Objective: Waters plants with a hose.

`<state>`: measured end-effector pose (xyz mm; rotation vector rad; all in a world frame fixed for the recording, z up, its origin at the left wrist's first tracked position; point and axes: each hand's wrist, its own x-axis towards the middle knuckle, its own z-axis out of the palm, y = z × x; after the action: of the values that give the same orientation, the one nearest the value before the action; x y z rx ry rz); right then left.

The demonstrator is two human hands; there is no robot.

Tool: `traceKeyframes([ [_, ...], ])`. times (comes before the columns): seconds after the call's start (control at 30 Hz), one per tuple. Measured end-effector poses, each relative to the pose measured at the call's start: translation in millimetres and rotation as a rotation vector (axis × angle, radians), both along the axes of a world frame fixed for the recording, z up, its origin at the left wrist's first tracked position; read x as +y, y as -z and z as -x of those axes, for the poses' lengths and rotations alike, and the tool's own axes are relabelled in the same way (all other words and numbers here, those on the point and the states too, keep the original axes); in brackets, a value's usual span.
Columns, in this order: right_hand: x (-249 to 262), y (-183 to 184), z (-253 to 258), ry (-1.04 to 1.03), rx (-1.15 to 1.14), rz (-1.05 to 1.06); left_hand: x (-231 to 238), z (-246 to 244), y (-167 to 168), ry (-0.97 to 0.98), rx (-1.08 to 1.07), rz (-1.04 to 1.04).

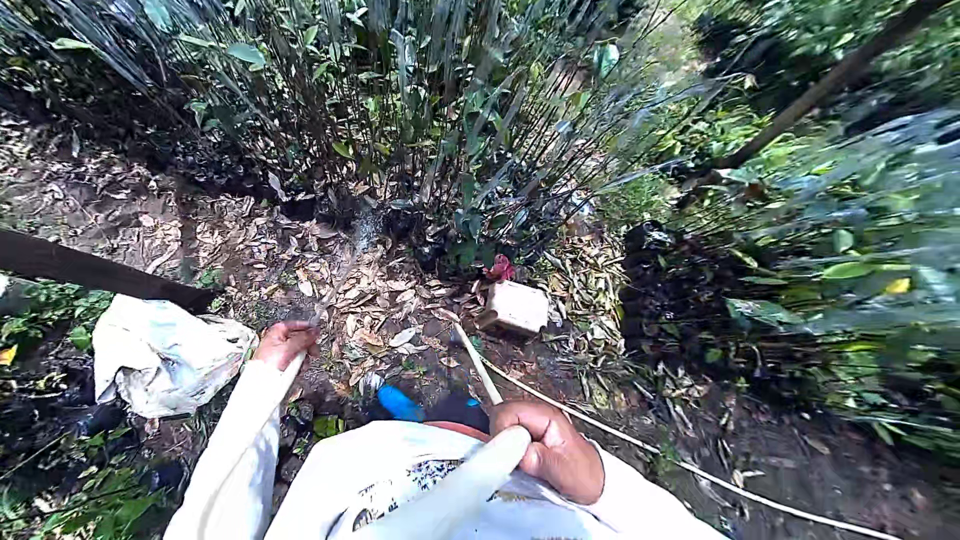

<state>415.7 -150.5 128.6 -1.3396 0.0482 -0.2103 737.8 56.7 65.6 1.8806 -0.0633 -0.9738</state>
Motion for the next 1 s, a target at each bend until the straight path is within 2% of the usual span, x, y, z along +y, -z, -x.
traceKeyframes([
  [0.1,-6.8,4.1,24.7,0.049,-0.002,-0.053,-30.1,13.9,8.7,0.101,0.025,-0.011],
  [0.3,-19.4,8.4,89.1,0.172,0.016,-0.090,-84.2,57.6,14.1,0.200,0.049,-0.164],
  [0.5,-32.1,12.8,145.0,0.256,0.030,-0.120,-122.8,115.3,27.9,0.228,0.127,-0.164],
  [0.63,-41.8,20.2,177.9,0.311,0.011,-0.061,-145.7,150.3,38.7,0.311,0.155,-0.161],
  [0.77,-46.3,20.2,201.9,0.352,0.000,-0.087,-171.4,172.7,37.1,0.374,0.168,-0.159],
  [1.0,-43.8,17.4,226.6,0.486,0.019,0.027,-209.2,186.1,24.7,0.395,0.147,-0.076],
])
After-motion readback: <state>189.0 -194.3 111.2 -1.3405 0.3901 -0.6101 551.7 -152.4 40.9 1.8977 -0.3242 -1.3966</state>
